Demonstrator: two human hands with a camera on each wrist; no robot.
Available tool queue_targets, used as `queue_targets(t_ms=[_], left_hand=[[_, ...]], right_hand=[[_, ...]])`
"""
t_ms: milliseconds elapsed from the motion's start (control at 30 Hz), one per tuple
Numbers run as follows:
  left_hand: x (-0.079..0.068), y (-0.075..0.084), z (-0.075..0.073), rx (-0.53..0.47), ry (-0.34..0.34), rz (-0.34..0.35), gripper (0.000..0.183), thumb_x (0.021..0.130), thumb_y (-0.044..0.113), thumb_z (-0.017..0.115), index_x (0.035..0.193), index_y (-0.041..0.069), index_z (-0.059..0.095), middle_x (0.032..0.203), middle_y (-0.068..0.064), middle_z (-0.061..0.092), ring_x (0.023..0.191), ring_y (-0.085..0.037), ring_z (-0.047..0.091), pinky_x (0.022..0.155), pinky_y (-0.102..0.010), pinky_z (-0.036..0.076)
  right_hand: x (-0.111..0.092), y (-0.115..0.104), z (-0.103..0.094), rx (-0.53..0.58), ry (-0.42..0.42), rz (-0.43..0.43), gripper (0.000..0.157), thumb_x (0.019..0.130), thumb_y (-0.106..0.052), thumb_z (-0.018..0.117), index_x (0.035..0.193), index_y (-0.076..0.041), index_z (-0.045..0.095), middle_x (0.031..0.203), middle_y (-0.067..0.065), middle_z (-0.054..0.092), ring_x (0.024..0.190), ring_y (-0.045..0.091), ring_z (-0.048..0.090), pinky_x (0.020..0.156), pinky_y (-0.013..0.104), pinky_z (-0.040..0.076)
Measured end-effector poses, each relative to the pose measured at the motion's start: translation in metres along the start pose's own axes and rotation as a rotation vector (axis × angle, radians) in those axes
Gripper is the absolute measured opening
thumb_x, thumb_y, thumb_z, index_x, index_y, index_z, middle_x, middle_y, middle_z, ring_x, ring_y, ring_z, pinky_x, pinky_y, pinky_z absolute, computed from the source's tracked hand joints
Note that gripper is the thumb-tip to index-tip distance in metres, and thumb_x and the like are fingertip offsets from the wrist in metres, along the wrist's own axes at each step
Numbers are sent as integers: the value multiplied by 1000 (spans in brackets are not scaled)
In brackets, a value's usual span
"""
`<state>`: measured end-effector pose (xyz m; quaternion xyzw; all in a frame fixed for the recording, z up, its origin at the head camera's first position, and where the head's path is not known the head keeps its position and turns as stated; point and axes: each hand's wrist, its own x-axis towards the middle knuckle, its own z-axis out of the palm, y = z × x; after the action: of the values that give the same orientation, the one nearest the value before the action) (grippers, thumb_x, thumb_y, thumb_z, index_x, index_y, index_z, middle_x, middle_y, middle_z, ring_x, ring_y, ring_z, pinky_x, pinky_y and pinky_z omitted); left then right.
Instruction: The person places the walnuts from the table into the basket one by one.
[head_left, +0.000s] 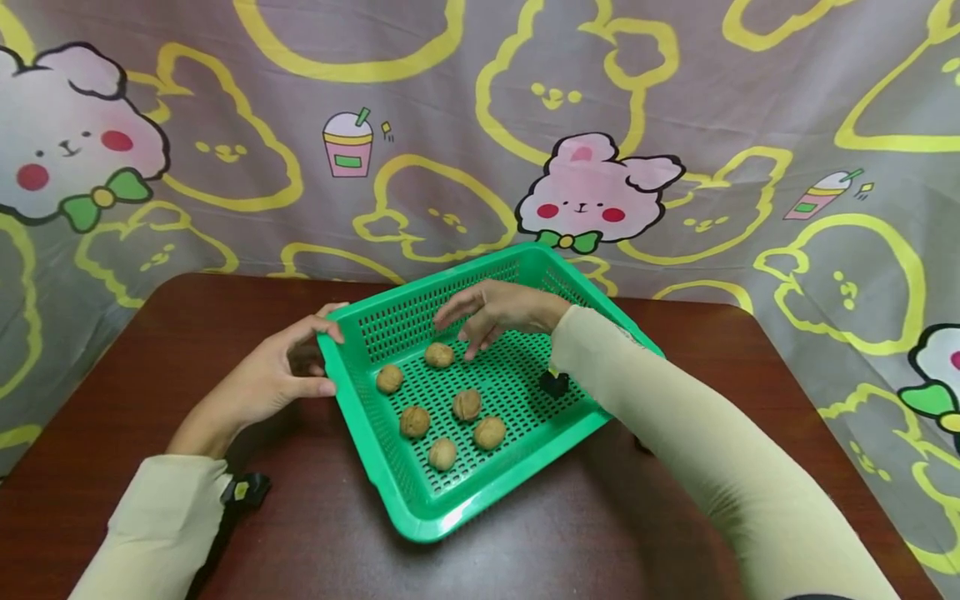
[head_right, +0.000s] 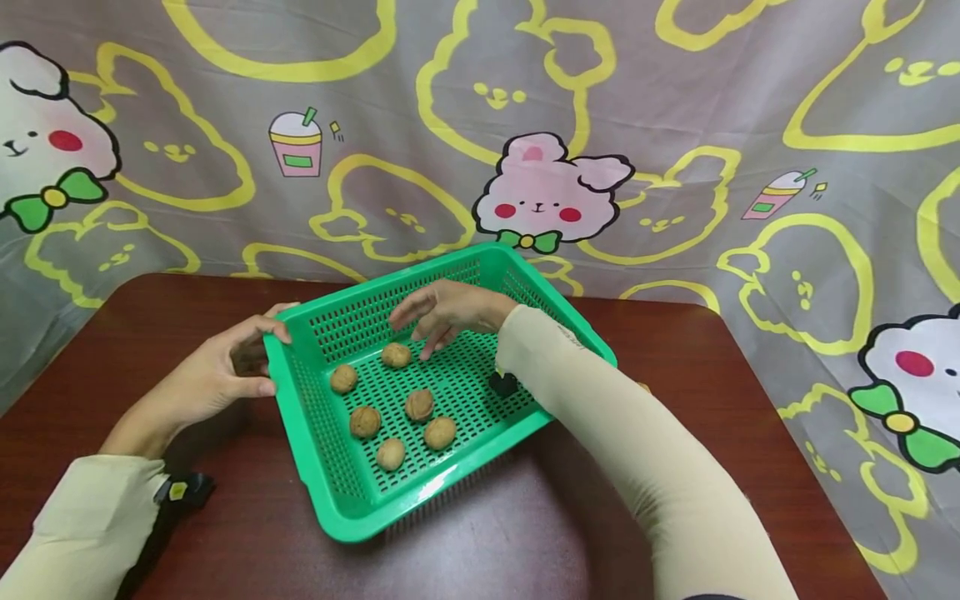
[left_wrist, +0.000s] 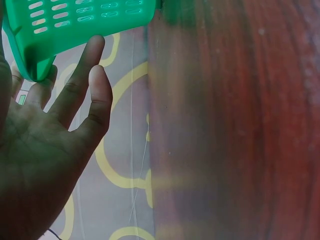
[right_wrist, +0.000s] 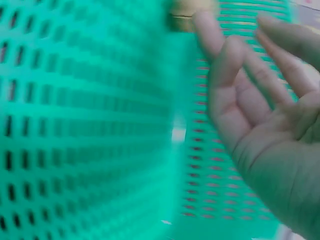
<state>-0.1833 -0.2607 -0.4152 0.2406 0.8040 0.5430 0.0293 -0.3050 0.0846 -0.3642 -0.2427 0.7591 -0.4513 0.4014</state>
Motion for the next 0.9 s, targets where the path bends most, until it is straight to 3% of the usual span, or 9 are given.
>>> queue_targets(t_ms=[167, 367, 500, 667, 900], left_hand=[[-1, 2, 1, 0, 2, 17, 48, 86, 0, 82, 124, 6, 54, 169, -14, 29, 102, -8, 65, 82, -20, 52], [1, 3, 0, 3, -1, 42, 48, 85, -2, 82, 123, 7, 55, 170, -4, 31, 108, -6, 64, 83, -21, 52], [1, 3, 0, -4, -5, 29, 48, 87, -3, 81, 124, 7, 54, 169, -1, 30, 100, -8, 65, 81, -21, 52], [0, 1, 0, -8, -6, 13, 47, 87, -4, 80, 125, 8, 54, 170, -5, 28, 94, -10, 65, 80, -20, 52], [1, -1, 1, -11, -12, 29, 47, 87, -4, 80, 124, 6, 54, 170, -1, 29, 101, -9, 65, 82, -20, 52]], right_hand=[[-46, -20, -11, -43, 121, -55, 40, 103, -7, 63, 143, -7, 60, 143, 8, 66, 95, 32, 77, 100, 59, 54], [-125, -27, -13, -157, 255, -156, 36, 102, -10, 65, 138, -9, 64, 140, 8, 67, 98, 33, 76, 85, 42, 59], [-174, -10, -8, -166, 346, -172, 32, 102, -10, 65, 134, -7, 66, 127, 8, 73, 93, 32, 76, 81, 37, 59], [-219, 25, 6, -94, 453, -147, 28, 105, -13, 63, 132, -8, 66, 106, 8, 78, 89, 33, 76, 80, 39, 61], [-257, 68, 22, -38, 611, -175, 27, 104, -5, 62, 131, -1, 64, 117, 10, 75, 82, 22, 70, 75, 34, 56]])
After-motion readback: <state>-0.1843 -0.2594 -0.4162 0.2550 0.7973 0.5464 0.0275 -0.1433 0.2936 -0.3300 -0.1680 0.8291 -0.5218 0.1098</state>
